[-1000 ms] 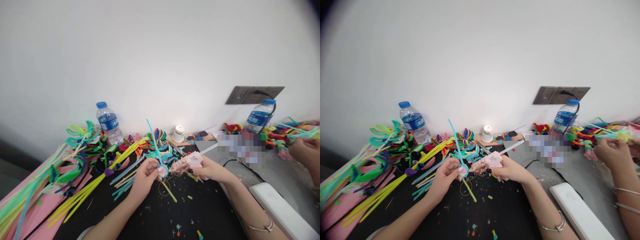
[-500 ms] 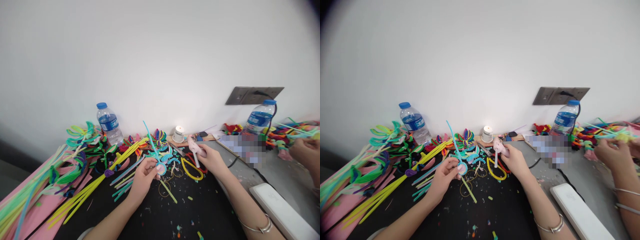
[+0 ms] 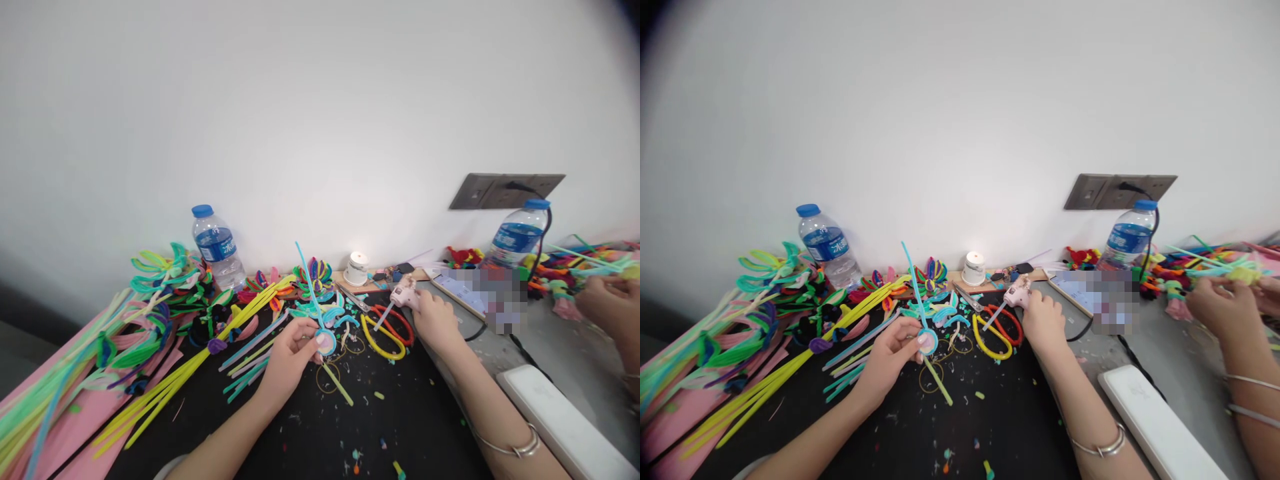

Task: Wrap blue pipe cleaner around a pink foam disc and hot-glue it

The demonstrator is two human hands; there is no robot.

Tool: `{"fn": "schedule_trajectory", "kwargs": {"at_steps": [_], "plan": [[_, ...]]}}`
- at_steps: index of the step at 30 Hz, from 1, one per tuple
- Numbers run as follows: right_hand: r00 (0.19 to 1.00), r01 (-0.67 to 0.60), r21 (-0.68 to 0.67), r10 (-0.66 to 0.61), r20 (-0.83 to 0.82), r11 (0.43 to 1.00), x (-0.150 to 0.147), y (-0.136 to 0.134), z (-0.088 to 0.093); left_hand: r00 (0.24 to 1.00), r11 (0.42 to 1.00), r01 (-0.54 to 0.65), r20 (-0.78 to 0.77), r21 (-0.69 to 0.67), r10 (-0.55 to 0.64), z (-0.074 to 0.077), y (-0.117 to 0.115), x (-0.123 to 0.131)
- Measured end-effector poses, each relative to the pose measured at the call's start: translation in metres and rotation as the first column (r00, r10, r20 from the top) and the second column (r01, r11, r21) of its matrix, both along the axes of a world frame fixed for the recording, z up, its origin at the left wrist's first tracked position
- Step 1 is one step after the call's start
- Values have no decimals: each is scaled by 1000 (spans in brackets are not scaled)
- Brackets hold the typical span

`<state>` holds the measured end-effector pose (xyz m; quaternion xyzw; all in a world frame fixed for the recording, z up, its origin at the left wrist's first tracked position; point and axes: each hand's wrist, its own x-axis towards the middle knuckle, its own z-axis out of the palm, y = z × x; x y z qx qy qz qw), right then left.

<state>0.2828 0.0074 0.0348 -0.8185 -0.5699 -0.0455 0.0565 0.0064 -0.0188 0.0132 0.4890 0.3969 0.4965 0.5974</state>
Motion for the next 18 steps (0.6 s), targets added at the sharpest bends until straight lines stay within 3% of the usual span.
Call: {"fn": "schedule_trajectory", "kwargs": {"at_steps": [3, 5, 8, 9, 11, 13, 14, 16, 18], "plan": [[999, 43, 26, -43, 9, 999, 0, -1, 1, 1000, 1000, 9, -14, 4, -9, 0, 0, 0], [999, 29, 117, -27, -17, 993, -1, -1, 5, 1000, 1000, 17, -24, 4, -17, 1, -1, 1], [953, -118, 354, 206, -222, 928, -12, -2, 15, 996, 997, 71, -56, -5, -71, 1, -3, 2], [874, -191, 417, 347, -339, 889, -19, -4, 18, 991, 994, 110, -71, -11, -111, 1, -4, 2], [578, -340, 445, 557, -597, 829, -35, -9, 22, 973, 979, 201, -107, -23, -203, 0, -7, 4], [246, -476, 431, 587, -771, 766, -53, -16, 22, 948, 959, 282, -144, -35, -284, 1, -9, 5], [140, -519, 414, 552, -822, 748, -61, -18, 20, 937, 951, 308, -159, -39, -310, 1, -11, 5], [49, -540, 373, 470, -881, 755, -72, -22, 15, 923, 940, 339, -177, -46, -342, 2, -12, 6], [57, -520, 324, 411, -910, 790, -76, -23, 10, 919, 935, 352, -171, -51, -355, 1, -12, 6]]}}
